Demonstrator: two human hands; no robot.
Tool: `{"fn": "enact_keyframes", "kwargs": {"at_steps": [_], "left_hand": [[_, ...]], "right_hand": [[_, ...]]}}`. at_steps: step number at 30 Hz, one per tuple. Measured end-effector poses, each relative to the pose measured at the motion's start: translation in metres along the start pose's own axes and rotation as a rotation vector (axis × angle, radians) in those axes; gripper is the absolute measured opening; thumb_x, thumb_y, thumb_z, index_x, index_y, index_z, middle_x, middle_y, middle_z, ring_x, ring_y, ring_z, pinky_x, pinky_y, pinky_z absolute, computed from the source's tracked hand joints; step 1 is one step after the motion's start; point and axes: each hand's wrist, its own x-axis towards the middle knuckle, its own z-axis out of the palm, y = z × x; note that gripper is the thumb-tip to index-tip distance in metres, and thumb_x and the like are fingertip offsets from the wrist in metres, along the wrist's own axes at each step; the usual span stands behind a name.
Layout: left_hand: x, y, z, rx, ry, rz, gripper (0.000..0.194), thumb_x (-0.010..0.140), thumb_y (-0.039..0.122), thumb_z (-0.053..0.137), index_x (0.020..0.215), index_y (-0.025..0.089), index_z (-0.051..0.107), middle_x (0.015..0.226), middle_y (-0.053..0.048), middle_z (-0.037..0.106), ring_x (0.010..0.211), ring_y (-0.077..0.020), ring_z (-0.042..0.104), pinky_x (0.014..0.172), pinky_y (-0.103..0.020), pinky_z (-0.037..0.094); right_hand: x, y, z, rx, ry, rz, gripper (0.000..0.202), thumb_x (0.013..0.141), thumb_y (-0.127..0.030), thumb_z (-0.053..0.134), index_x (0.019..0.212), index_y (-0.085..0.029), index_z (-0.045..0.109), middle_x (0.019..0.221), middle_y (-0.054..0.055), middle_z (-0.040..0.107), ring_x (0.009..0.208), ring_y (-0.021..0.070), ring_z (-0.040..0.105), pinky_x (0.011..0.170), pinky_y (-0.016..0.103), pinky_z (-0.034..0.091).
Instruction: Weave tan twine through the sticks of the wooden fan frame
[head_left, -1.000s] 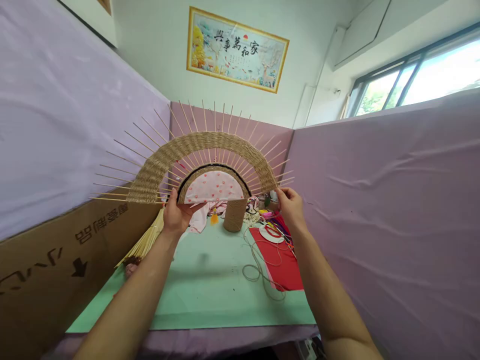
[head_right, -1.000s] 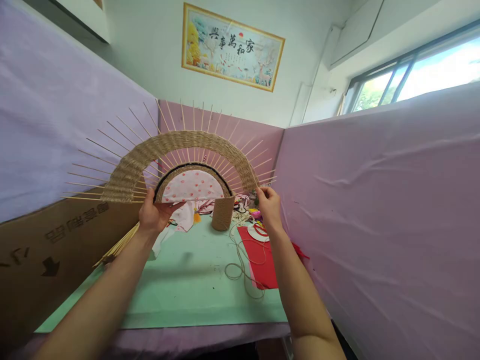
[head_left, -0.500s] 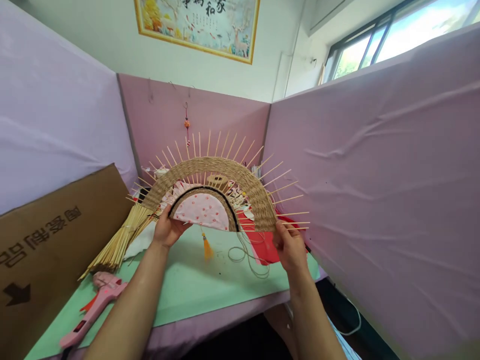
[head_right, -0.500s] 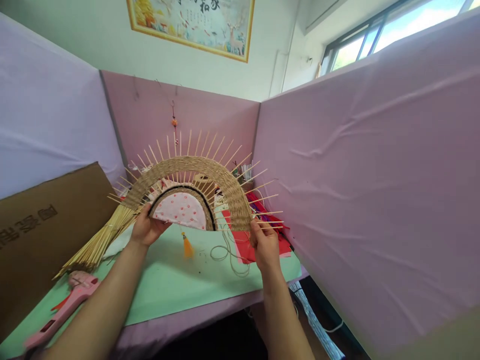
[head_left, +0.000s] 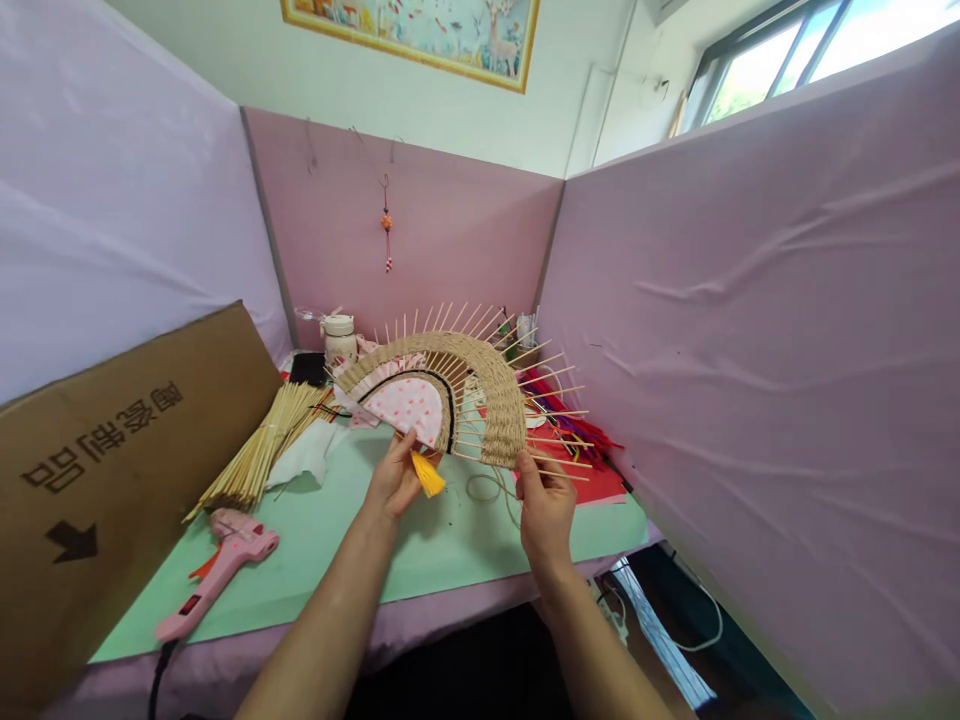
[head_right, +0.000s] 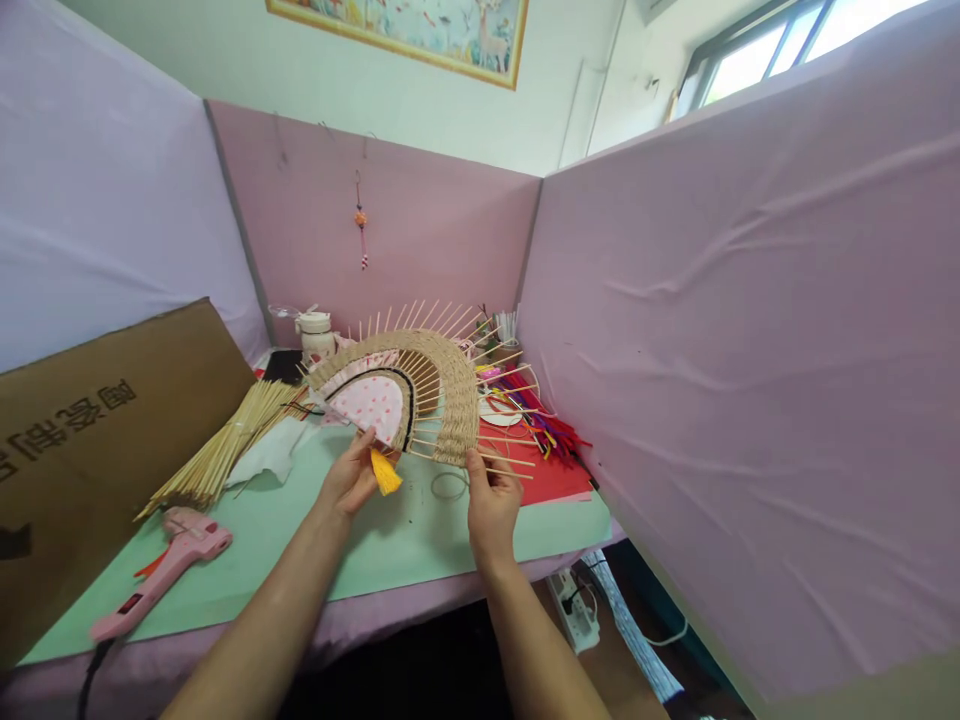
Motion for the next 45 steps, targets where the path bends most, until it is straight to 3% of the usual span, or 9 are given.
{"fn": "enact_keyframes", "kwargs": {"at_steps": [4,7,12,18,22,27,35,40,45], "left_hand": [[-0.013,-0.021,0.01,-0.103,0.048,-0.131,0.029,0.096,0.019,0.048,0.122,0.015,0.059,0.093,-0.009,0.074,0.082,-0.0175,0.073,0.078,-0.029,0.06],[-0.028,-0.042,0.021,-0.195,-0.058,-0.268,0.035,0.098,0.027,0.043,0.129,0.016,0.056,0.1,-0.011,0.074,0.097,-0.0217,0.071,0.089,-0.039,0.057],[-0.039,-0.068,0.031,-0.263,-0.185,-0.278,0.036,0.096,0.021,0.045,0.13,0.017,0.057,0.103,-0.009,0.074,0.092,-0.0148,0.071,0.09,-0.028,0.055],[-0.033,-0.073,0.025,-0.197,-0.105,-0.222,0.05,0.088,0.002,0.045,0.131,0.025,0.057,0.104,-0.005,0.073,0.09,-0.0139,0.071,0.086,-0.027,0.056],[-0.036,-0.075,0.021,-0.196,-0.111,-0.214,0.054,0.087,0.0,0.045,0.133,0.027,0.055,0.108,-0.005,0.072,0.091,-0.0139,0.071,0.087,-0.029,0.056],[-0.04,-0.078,0.019,-0.199,-0.125,-0.205,0.057,0.086,0.0,0.048,0.134,0.029,0.054,0.11,-0.004,0.072,0.093,-0.0146,0.071,0.088,-0.031,0.056],[-0.035,-0.081,0.012,-0.192,-0.118,-0.158,0.053,0.083,0.001,0.056,0.128,0.028,0.058,0.105,0.0,0.074,0.089,-0.0106,0.071,0.082,-0.022,0.056],[-0.033,-0.085,0.008,-0.177,-0.132,-0.164,0.055,0.081,0.002,0.059,0.128,0.03,0.058,0.11,0.0,0.073,0.093,-0.0121,0.071,0.086,-0.026,0.056],[-0.036,-0.085,0.011,-0.18,-0.127,-0.173,0.057,0.082,0.0,0.055,0.131,0.029,0.056,0.113,-0.003,0.072,0.091,-0.0128,0.071,0.082,-0.025,0.057]], "right_hand": [[-0.007,0.002,0.002,-0.044,0.004,-0.007,0.039,0.082,-0.056,0.061,0.081,-0.017,0.066,0.06,0.0,0.058,0.057,0.0144,0.052,0.053,0.026,0.041],[-0.014,0.003,0.004,-0.049,-0.016,-0.018,0.036,0.084,-0.052,0.06,0.08,-0.017,0.066,0.066,0.002,0.063,0.062,0.0157,0.057,0.057,0.027,0.045],[-0.023,0.007,0.005,-0.033,-0.065,-0.049,0.029,0.082,-0.045,0.063,0.083,-0.016,0.068,0.08,0.006,0.07,0.074,0.0185,0.064,0.072,0.032,0.052],[-0.034,0.012,-0.006,-0.071,-0.177,-0.017,0.028,0.081,-0.042,0.066,0.092,-0.017,0.067,0.077,0.003,0.066,0.071,0.0168,0.061,0.068,0.029,0.051],[-0.048,0.007,-0.025,-0.044,-0.222,0.025,0.047,0.081,-0.04,0.068,0.121,-0.022,0.052,0.062,-0.008,0.048,0.054,0.0106,0.048,0.053,0.021,0.043],[-0.056,-0.009,-0.048,-0.049,-0.21,0.049,0.055,0.085,-0.039,0.064,0.13,-0.029,0.036,0.078,-0.004,0.059,0.069,0.0115,0.059,0.067,0.023,0.05],[-0.049,-0.031,-0.068,-0.547,-0.302,-0.155,0.068,0.088,-0.038,0.059,0.144,-0.018,0.027,0.063,-0.008,0.048,0.054,0.0126,0.053,0.057,0.023,0.047],[-0.039,-0.05,-0.078,-0.884,-0.247,-0.41,0.051,0.092,-0.041,0.054,0.135,-0.015,0.05,0.056,-0.004,0.054,0.045,0.0151,0.054,0.048,0.026,0.042],[-0.037,-0.061,-0.073,-0.92,-0.444,-0.533,0.029,0.096,-0.032,0.047,0.108,-0.02,0.07,0.086,0.007,0.076,0.071,0.0202,0.072,0.064,0.028,0.054]]}}
